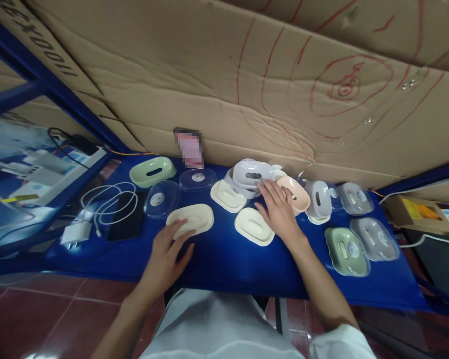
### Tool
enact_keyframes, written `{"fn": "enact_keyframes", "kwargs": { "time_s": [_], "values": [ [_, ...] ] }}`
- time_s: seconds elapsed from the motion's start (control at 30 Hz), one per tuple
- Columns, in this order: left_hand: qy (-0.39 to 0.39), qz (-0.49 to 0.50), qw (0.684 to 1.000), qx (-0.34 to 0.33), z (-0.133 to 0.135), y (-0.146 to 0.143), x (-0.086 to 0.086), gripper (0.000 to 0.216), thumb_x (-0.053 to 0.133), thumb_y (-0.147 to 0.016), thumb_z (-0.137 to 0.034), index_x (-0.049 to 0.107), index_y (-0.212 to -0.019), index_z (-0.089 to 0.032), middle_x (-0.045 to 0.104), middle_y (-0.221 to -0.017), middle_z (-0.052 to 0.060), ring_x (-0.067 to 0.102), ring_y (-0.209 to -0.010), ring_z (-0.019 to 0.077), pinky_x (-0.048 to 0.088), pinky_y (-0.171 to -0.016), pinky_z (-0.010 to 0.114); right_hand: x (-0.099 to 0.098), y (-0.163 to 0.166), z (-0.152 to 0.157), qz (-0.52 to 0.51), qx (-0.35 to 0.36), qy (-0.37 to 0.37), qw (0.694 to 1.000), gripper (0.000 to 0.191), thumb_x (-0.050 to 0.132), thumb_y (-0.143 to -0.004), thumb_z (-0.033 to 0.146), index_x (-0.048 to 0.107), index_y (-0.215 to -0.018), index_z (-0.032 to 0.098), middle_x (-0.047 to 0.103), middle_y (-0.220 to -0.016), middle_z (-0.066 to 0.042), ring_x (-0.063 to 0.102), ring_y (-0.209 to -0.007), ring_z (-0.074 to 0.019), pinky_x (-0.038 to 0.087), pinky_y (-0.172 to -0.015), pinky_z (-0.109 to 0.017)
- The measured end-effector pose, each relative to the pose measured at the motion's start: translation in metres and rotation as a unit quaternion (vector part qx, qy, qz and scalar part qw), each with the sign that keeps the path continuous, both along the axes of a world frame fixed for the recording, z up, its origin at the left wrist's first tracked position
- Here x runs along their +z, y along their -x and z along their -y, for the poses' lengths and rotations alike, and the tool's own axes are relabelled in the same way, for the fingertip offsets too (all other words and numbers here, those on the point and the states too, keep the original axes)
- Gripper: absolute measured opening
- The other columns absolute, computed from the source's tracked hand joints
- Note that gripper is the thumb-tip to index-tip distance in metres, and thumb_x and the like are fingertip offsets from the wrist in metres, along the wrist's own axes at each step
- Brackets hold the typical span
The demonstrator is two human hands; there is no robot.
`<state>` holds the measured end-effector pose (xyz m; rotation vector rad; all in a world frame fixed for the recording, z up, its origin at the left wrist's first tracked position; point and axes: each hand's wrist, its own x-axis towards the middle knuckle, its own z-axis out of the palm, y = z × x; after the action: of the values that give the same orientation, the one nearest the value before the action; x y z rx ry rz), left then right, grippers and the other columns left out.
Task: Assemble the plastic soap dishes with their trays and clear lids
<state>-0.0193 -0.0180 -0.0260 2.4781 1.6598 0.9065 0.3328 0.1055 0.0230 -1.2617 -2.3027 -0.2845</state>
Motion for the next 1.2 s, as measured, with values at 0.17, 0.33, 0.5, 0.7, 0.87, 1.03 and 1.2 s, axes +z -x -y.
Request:
{"fn": "enact_keyframes", "kwargs": {
  "time_s": [0.17, 0.33, 0.5, 0.7, 0.87, 1.03, 1.2],
  "values": [
    [0.044, -0.023, 0.986, -0.159, -0.01, -0.069, 0.008, 0.043, 0.056, -0.111, -0.026, 0.056, -0.155, -0.023, 0.052, -0.169, 0.012, 0.045, -0.159, 0.0304, 0.039, -0.129, 0.052, 0.01, 0.004, -0.013, -0.051, 0.014, -0.067, 0.996, 0.02, 0.064, -0.111, 0.025, 0.074, -0.127, 0.02, 0.082, -0.123, -0.008, 0.076, -0.119, -0.0219, 0.037, -0.122, -0.045],
    [0.061, -0.06, 0.971, -0.225, -0.03, -0.096, 0.004, 0.029, 0.061, -0.109, -0.022, 0.066, -0.137, -0.024, 0.072, -0.142, 0.007, 0.062, -0.135, 0.0295, 0.041, -0.121, 0.057, -0.003, 0.001, 0.076, -0.101, -0.014, -0.09, 0.991, 0.022, 0.071, -0.105, 0.017, 0.072, -0.127, 0.021, 0.082, -0.113, -0.008, 0.077, -0.108, -0.0216, 0.046, -0.11, -0.043],
    [0.062, -0.044, 0.964, -0.256, -0.01, -0.068, 0.004, 0.028, 0.063, -0.105, -0.011, 0.068, -0.13, -0.022, 0.076, -0.113, 0.005, 0.068, -0.101, 0.022, 0.048, -0.091, 0.041, -0.041, 0.001, 0.155, -0.137, -0.037, 0.011, 0.99, 0.021, 0.068, -0.106, 0.014, 0.073, -0.125, 0.021, 0.081, -0.111, -0.006, 0.076, -0.105, -0.0219, 0.045, -0.109, -0.045],
    [-0.003, 0.003, 0.985, -0.173, 0.012, -0.047, 0.008, 0.038, 0.065, -0.107, -0.014, 0.065, -0.143, -0.026, 0.071, -0.136, 0.01, 0.066, -0.117, 0.0265, 0.049, -0.103, 0.044, -0.048, 0.018, 0.162, -0.159, -0.02, 0.064, 0.985, 0.024, 0.065, -0.107, 0.014, 0.073, -0.128, 0.023, 0.081, -0.115, -0.005, 0.075, -0.11, -0.0218, 0.044, -0.112, -0.045],
    [-0.01, -0.007, 0.98, -0.198, 0.004, -0.048, 0.015, 0.031, 0.066, -0.108, -0.018, 0.068, -0.138, -0.023, 0.071, -0.145, 0.009, 0.062, -0.14, 0.0266, 0.047, -0.119, 0.045, -0.045, 0.034, 0.155, -0.135, 0.05, 0.083, 0.986, 0.024, 0.067, -0.106, 0.015, 0.073, -0.127, 0.024, 0.082, -0.115, -0.004, 0.076, -0.114, -0.0214, 0.045, -0.118, -0.047],
    [0.016, -0.023, 0.966, -0.259, -0.005, -0.049, 0.01, 0.021, 0.064, -0.107, -0.014, 0.071, -0.126, -0.018, 0.077, -0.13, 0.008, 0.068, -0.132, 0.0239, 0.052, -0.121, 0.044, -0.05, 0.03, 0.156, -0.08, 0.08, 0.11, 0.987, 0.026, 0.068, -0.108, 0.024, 0.071, -0.134, 0.022, 0.079, -0.133, -0.007, 0.069, -0.135, -0.0235, 0.045, -0.125, -0.047],
    [0.014, -0.038, 0.959, -0.281, -0.008, -0.055, 0.007, 0.023, 0.061, -0.106, -0.011, 0.07, -0.125, -0.017, 0.076, -0.128, 0.009, 0.069, -0.129, 0.0259, 0.055, -0.118, 0.047, -0.058, 0.025, 0.157, -0.077, 0.056, 0.107, 0.99, 0.029, 0.063, -0.11, 0.02, 0.069, -0.138, 0.022, 0.078, -0.136, -0.007, 0.069, -0.136, -0.0223, 0.048, -0.123, -0.046]
  ]
}}
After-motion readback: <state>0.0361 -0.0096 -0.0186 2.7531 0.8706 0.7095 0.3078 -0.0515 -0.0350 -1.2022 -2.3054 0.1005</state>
